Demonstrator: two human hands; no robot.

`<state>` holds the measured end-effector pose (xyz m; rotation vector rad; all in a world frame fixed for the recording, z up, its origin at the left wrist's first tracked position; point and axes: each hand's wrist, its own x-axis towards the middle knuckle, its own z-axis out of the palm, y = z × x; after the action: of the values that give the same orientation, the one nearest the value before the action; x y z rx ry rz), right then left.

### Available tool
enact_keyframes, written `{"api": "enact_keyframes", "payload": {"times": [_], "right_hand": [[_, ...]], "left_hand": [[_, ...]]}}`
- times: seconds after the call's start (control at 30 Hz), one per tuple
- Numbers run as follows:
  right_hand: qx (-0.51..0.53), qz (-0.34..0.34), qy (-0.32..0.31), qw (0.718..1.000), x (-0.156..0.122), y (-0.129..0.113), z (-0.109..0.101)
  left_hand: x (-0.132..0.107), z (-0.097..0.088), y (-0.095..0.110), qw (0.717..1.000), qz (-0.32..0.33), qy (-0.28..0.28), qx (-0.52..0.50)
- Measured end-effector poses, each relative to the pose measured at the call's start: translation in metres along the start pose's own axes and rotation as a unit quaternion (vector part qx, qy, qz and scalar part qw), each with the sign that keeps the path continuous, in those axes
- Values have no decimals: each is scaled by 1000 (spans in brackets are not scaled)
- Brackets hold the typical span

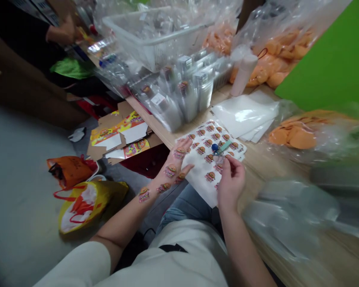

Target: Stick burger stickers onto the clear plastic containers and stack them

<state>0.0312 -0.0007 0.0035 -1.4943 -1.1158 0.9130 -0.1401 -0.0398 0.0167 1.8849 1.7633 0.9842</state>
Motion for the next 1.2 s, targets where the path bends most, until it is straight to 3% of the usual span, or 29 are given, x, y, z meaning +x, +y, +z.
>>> {"api": "enact_keyframes", "payload": {"times": [0.07,0.17,0.23,0.3,0.4,0.47,0.63,0.73,0.8,0.93,1.07,1.2], "right_hand": [[-49,-167,23,985,-8,-18,-3],[-132,-417,15,899,-16,-42,-4],[-180,-506,10,843,-14,-49,-3],[-222,-540,-1,812,-8,-51,-2],[-257,-545,-83,794,-2,-47,-4],[-254,-528,-146,797,-2,-43,-7],[-239,-371,-155,884,-17,-13,-6],[-308,-329,-223,864,-27,18,4],[-334,-331,-259,844,-31,36,7],[-304,-316,-270,857,-35,54,-4],[-250,-302,-272,879,-34,54,-16],[-274,-303,-268,873,-35,50,-14]], "left_hand": [[0,-4,9,998,39,-34,-36],[-1,-10,22,985,73,-93,-123],[-2,-13,26,981,81,-114,-137],[-3,-15,29,982,89,-119,-119],[-5,-19,30,982,82,-129,-110],[-5,-21,27,980,60,-135,-134],[1,-11,-11,984,-60,-77,-148],[7,1,-40,988,-125,-23,-87],[10,8,-51,989,-134,-24,-55],[13,23,-50,988,-133,-69,-42],[17,32,-37,987,-145,-49,-53],[20,35,-31,981,-176,-52,-69]]}}
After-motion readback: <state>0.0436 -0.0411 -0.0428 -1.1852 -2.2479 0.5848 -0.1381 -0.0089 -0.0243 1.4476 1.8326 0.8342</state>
